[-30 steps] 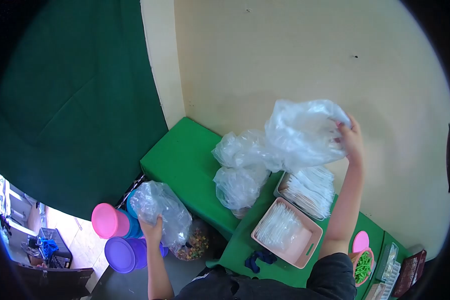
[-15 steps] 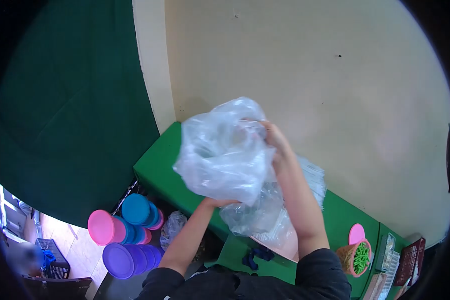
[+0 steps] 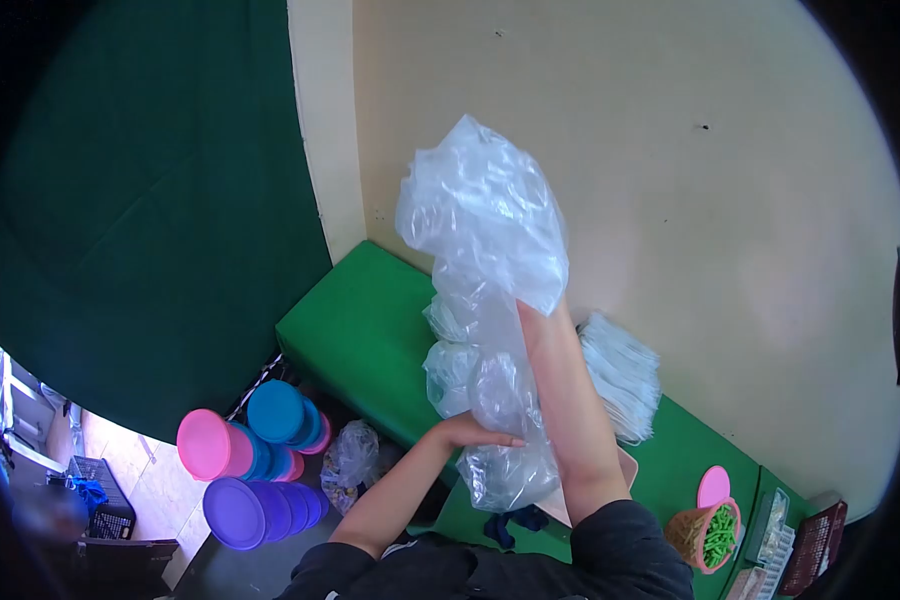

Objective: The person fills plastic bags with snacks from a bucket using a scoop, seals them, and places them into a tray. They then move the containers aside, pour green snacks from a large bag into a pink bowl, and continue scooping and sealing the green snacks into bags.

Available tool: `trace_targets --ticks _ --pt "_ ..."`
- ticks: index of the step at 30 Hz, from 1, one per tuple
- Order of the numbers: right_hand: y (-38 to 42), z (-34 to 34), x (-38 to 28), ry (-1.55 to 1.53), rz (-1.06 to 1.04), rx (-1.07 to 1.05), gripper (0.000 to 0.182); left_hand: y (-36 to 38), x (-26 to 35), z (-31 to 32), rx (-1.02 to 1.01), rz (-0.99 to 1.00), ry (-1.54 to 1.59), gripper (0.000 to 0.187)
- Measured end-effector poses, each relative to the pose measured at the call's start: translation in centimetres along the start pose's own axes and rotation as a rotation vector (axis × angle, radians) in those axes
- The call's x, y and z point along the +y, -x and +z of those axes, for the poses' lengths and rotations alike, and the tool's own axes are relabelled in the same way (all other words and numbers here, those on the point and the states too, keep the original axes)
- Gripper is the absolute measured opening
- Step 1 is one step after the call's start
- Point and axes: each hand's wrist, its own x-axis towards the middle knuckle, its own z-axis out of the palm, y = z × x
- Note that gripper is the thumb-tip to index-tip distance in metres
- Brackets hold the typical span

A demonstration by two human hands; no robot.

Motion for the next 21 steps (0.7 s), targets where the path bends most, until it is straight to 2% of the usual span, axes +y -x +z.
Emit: trace_targets --ticks 1,3,5,7,8,10,11,13,14,15,16,20,21 --pt "-0.2 -0.1 -0.5 -0.020 -0.010 -0.014 0.032 0.2 -1.6 -0.5 -0.002 0.001 0.003 0.060" --pt "-0.3 -0.4 -1.6 -0.056 -0.029 -0.045 0.033 1.4 -4.4 -1.6 0.232 0.027 -0.325 0.066" --pt "-0.2 -0.4 -4.2 -0.066 -0.005 -0.027 0.035 4.2 -4.9 -3.2 0.376 0.410 -0.728 0.063" --pt "0.8 0.0 -5.9 -0.077 0.019 0.007 0.037 6.8 -0.6 -1.5 0.706 0.301 -0.798 0.062" --pt "1.6 0.3 -6.5 -0.127 0.048 -0.076 0.036 7.1 0.0 -1.7 0.698 0.307 -0.796 0.062" --pt "3.4 1.4 -6.9 -0.181 0.064 -0.163 0.035 7.7 1.2 -3.1 0.740 0.240 -1.209 0.034" --pt "4.3 2.2 -6.6 -0.153 0.076 -0.129 0.032 7.3 1.3 -4.3 0.731 0.248 -1.217 0.034" --pt "5.2 2.9 -5.9 -0.120 0.077 -0.089 0.032 5.1 -0.9 -7.7 0.769 0.272 -0.943 0.042" --pt "5.5 3.1 -5.5 -0.095 0.172 -0.036 0.031 4.0 -4.0 -10.2 0.813 0.352 -0.999 0.045" --pt "5.8 3.3 -5.1 -0.072 0.269 0.017 0.031 3.6 -4.9 -11.2 0.803 0.352 -0.997 0.045" --pt "6.1 3.5 -4.9 -0.218 0.325 -0.079 0.029 3.0 -5.2 -12.3 0.814 0.366 -0.954 0.045" --pt "5.6 4.2 -5.9 -0.120 0.237 0.089 0.028 0.1 -4.6 -16.1 0.860 0.434 -0.776 0.047" --pt "4.9 2.9 -6.8 0.024 0.193 0.183 0.028 -0.2 -4.4 -16.8 0.868 0.447 -0.729 0.047"
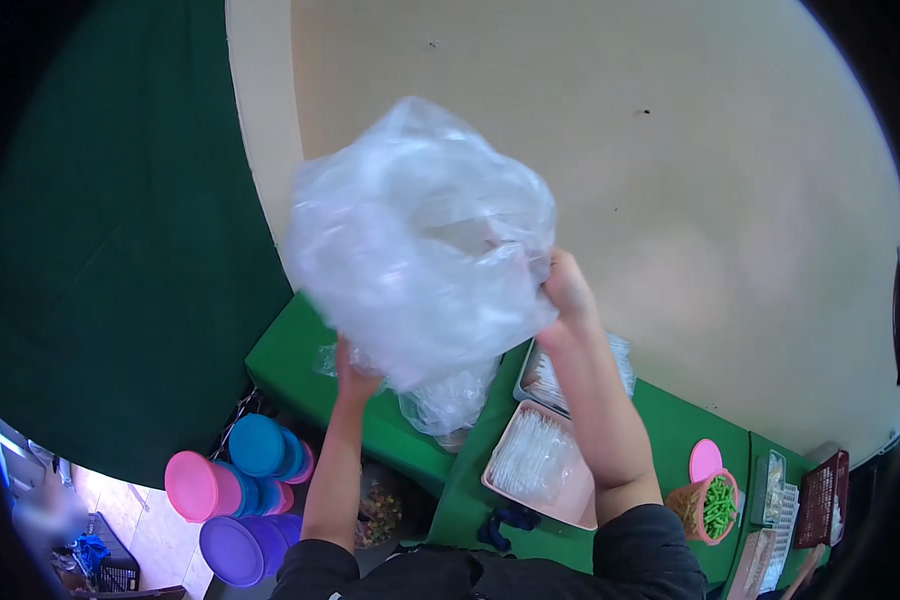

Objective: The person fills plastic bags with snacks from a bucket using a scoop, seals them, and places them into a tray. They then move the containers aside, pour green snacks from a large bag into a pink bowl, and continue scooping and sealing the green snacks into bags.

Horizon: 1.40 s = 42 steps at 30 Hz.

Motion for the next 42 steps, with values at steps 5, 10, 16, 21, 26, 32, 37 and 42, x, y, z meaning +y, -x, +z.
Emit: trace_targets --ticks 5,10,16,21,26,32,37,42 --pt "-2.7 -8.0 -4.9 0.659 -0.408 0.073 0.031 2.6 -2.5 -5.4 0.273 -0.156 0.132 0.045" --pt "-2.8 -16.0 -1.2 1.701 -0.636 -0.379 0.047 4.0 6.1 -11.2 0.138 -0.312 1.428 0.045" --pt "1.8 -12.0 2.1 2.062 -0.222 -0.547 0.075 5.9 8.8 -12.5 0.436 -0.085 0.586 0.062" --pt "4.2 -4.4 3.8 1.617 -0.605 -0.666 0.118 7.9 9.0 -12.6 0.357 0.124 0.715 0.066" --pt "1.4 -5.7 15.9 1.160 0.223 -1.079 0.091 12.4 12.9 -9.6 0.408 -0.071 0.755 0.065" --pt "-3.7 -11.0 18.9 1.205 -0.297 -0.624 0.038 14.7 11.2 -16.8 0.496 -0.274 0.823 0.065" --pt "-15.5 -11.6 16.3 1.010 -1.040 -0.008 0.038 20.1 7.0 -18.1 0.611 -0.476 0.799 0.063" --pt "-25.9 -10.4 19.5 1.725 -1.501 0.027 0.047 25.1 3.8 -13.9 0.719 -0.900 0.314 0.059"
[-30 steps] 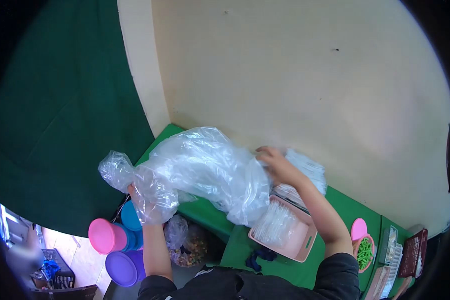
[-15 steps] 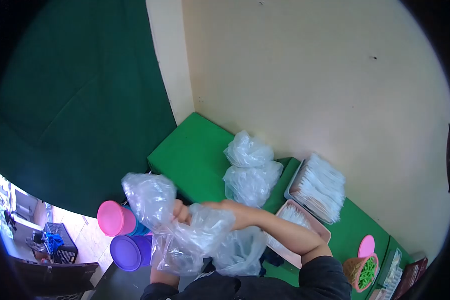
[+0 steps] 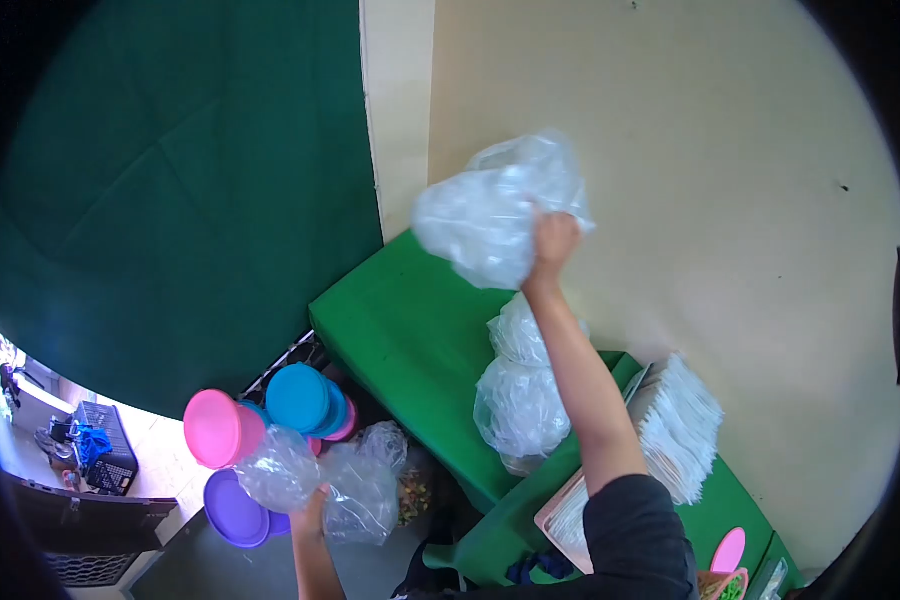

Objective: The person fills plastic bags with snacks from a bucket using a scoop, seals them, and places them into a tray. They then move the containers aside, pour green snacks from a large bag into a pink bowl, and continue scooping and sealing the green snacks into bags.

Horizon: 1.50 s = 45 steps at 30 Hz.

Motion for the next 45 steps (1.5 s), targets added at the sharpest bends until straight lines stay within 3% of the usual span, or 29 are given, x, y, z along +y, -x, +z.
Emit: trace_targets --ticks 2,4,6,10,12,13,15,17,19,23,25,28,32,34,38,40,42,45 --pt "1.6 4.2 -1.9 0.091 -0.087 -0.118 0.048 -0.9 -5.8 -1.2 -0.159 0.074 0.127 0.056" --pt "5.0 9.8 -3.1 0.122 -0.115 -0.160 0.048 0.1 -4.1 -0.1 -0.129 0.083 0.065 0.052" --pt "8.9 14.0 -4.3 0.140 0.030 -0.314 0.046 1.3 -3.1 0.1 -0.094 0.086 -0.004 0.048" --pt "16.0 19.2 -5.9 0.116 0.051 -0.554 0.043 2.0 -4.3 -1.0 0.040 -0.051 -0.029 0.046" --pt "20.2 20.5 -6.4 -0.214 0.502 -0.711 0.042 2.0 -5.0 -1.3 0.094 -0.104 -0.035 0.045" --pt "21.9 21.2 -6.0 -0.217 0.497 -0.713 0.042 1.9 -5.3 -1.3 0.068 -0.131 -0.027 0.045" --pt "25.2 22.4 -4.1 -0.755 0.942 -0.559 0.048 2.0 -6.1 -1.4 0.045 -0.159 -0.019 0.045" --pt "28.0 24.1 -1.1 -0.426 1.089 -0.514 0.065 1.9 -7.1 -1.2 -0.027 -0.182 0.007 0.043" --pt "28.8 24.7 0.6 -0.436 1.769 0.046 0.088 1.9 -7.1 -0.6 -0.053 -0.214 -0.029 0.047" --pt "24.7 21.0 0.8 -0.085 1.763 -0.178 0.099 1.6 -8.2 -0.4 -0.113 -0.271 -0.044 0.049" --pt "21.9 19.7 -0.5 0.343 1.405 -0.442 0.105 1.7 -8.8 -0.3 -0.124 -0.290 -0.048 0.048" --pt "18.9 18.4 -0.7 0.407 1.233 -0.365 0.111 1.2 -9.6 -0.1 -0.116 -0.235 0.011 0.047" --pt "15.6 17.3 -1.9 0.298 1.360 -0.173 0.116 0.1 -9.0 1.0 -0.189 -0.159 -0.025 0.051" --pt "14.7 16.9 -2.4 0.089 1.413 -0.043 0.119 -1.2 -8.0 2.5 -0.246 -0.144 -0.080 0.052" --pt "11.0 13.2 -5.1 -0.018 1.388 -0.161 0.117 -6.2 -4.8 8.1 -0.235 0.011 -0.216 0.062" --pt "9.7 10.0 -6.9 -0.216 1.005 -0.217 0.102 -9.9 -2.8 11.9 -0.332 0.127 -0.313 0.066" --pt "7.7 5.4 -8.4 -0.295 0.913 -0.258 0.096 -13.4 -2.5 16.2 -0.351 0.321 -0.269 0.070" --pt "6.3 -2.7 -8.1 -0.347 0.752 -0.286 0.085 -17.9 -2.8 23.2 -0.394 0.383 -0.386 0.099"
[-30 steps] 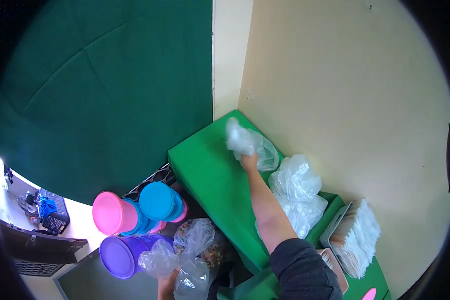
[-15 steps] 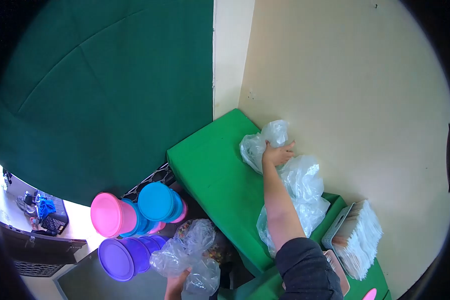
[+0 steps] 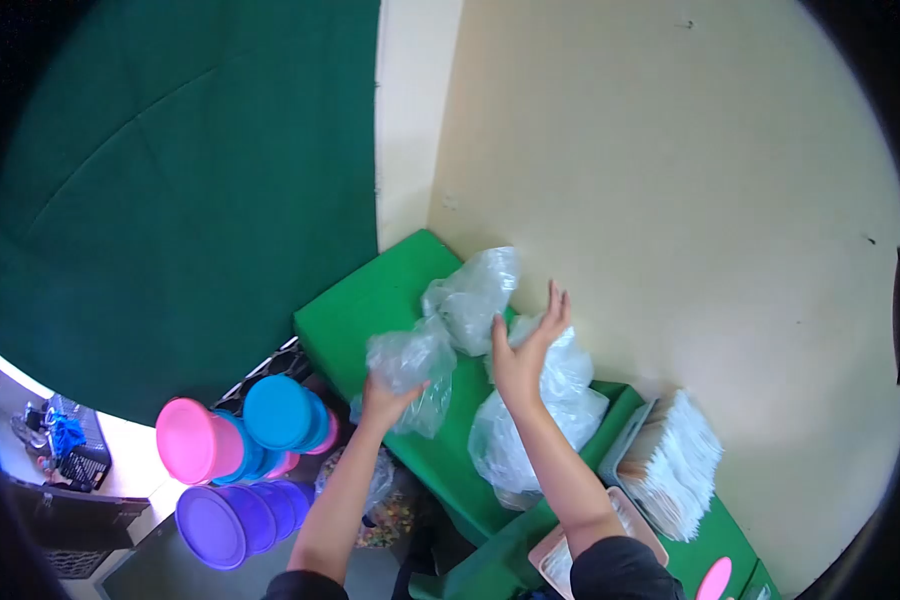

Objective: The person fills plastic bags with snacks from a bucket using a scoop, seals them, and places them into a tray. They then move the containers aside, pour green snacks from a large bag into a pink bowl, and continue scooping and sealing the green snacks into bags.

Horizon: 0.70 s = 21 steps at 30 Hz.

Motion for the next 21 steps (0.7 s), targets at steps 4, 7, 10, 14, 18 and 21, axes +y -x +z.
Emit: trace_targets --ticks 4,7,10,14,18,21 --pt "3.1 -10.1 -0.2 -0.044 -0.075 0.105 0.075 -3.3 1.5 7.2 -0.163 0.110 -0.371 0.131" --pt "6.2 -16.0 0.7 -0.002 0.014 0.174 0.071 -3.4 -0.4 12.0 -0.301 0.142 -0.574 0.134" --pt "9.5 -20.9 1.2 0.075 0.088 0.207 0.071 -3.8 -1.9 14.1 -0.370 0.104 -0.563 0.131" --pt "13.4 -27.2 1.7 0.210 0.159 0.231 0.069 -3.6 -0.4 12.4 -0.149 0.177 -0.447 0.127" --pt "15.6 -32.3 0.5 0.315 0.230 0.300 0.067 -1.2 2.1 9.5 -0.133 0.280 -0.384 0.122" --pt "17.2 -35.5 0.3 0.353 0.253 0.376 0.063 1.2 4.8 8.3 -0.155 0.291 -0.384 0.113"
